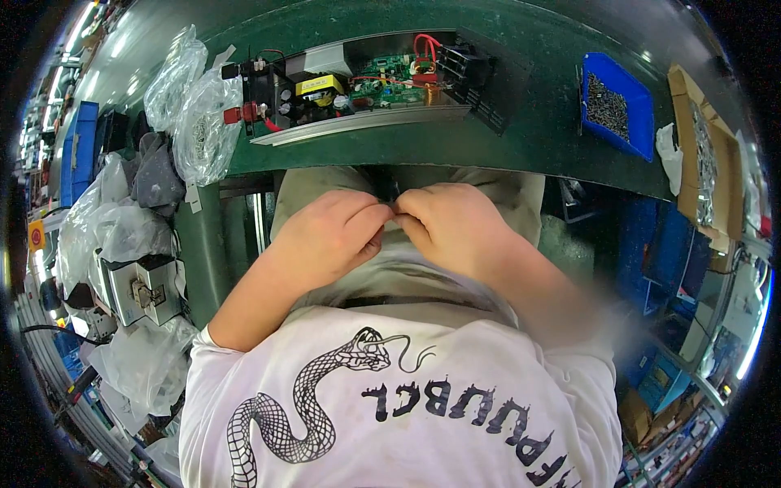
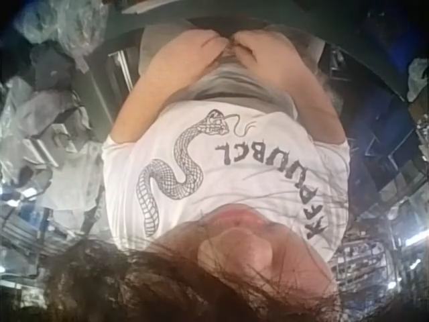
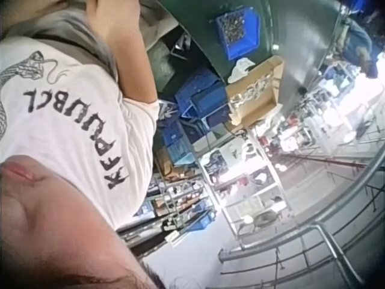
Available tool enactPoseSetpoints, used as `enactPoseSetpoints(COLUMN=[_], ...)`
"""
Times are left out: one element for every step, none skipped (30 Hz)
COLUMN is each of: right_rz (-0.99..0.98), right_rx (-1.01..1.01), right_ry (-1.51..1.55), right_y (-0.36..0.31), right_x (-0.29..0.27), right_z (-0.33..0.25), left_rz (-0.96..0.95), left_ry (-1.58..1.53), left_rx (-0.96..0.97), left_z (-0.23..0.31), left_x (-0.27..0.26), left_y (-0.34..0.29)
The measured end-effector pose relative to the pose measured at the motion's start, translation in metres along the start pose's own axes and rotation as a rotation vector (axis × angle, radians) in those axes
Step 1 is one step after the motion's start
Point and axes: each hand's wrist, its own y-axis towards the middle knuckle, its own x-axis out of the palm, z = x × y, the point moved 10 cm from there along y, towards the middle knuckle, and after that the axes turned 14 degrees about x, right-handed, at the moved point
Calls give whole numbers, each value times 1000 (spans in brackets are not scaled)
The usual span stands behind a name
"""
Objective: Assembling electronic components into a housing, connecting internal wiring, and fitting the control panel.
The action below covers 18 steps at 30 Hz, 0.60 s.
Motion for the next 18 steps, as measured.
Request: enactPoseSetpoints(right_rz=[0, 152, 305, 305, 401, 494, 505, 506, 530, 553, 554, 576, 597, 597, 599, 602, 600, 623], right_rx=[2, -18, -36, -33, 22, 71, 103, 109, 122, 134, 137, 157, 177, 175, 173, 172, 171, 168], right_ry=[0, -110, -221, -223, -246, -264, -262, -266, -265, -264, -268, -258, -248, -248, -239, -230, -230, -234], right_y=[0, 0, -2, 1, 7, 13, 20, 26, 31, 34, 37, 39, 40, 41, 43, 44, 44, 43], right_x=[1, -9, -20, -22, -34, -43, -45, -44, -44, -44, -42, -41, -42, -42, -42, -41, -40, -40], right_z=[2, 3, 2, 3, 7, 11, 16, 19, 22, 24, 25, 28, 29, 29, 28, 27, 26, 25], left_rz=[-8, -16, -15, -31, -47, -47, -34, -20, -19, 33, 87, 87, 118, 149, 150, 191, 231, 232], left_ry=[13, 26, 24, 19, 15, 16, 25, 34, 31, 44, 55, 57, 107, 158, 157, 231, 305, 306], left_rx=[3, 7, 9, -37, -82, -87, -106, -126, -122, -126, -131, -132, -123, -114, -117, -90, -63, -65], left_z=[-1, -3, -5, -13, -20, -24, -29, -33, -34, -36, -38, -39, -40, -41, -45, -45, -45, -48], left_x=[1, 1, 3, 6, 9, 9, 8, 8, 10, 6, 3, 4, 0, -3, -2, -7, -10, -9], left_y=[-1, -2, -3, -5, -6, -8, -8, -8, -8, -8, -9, -10, -10, -9, -9, -8, -6, -5])
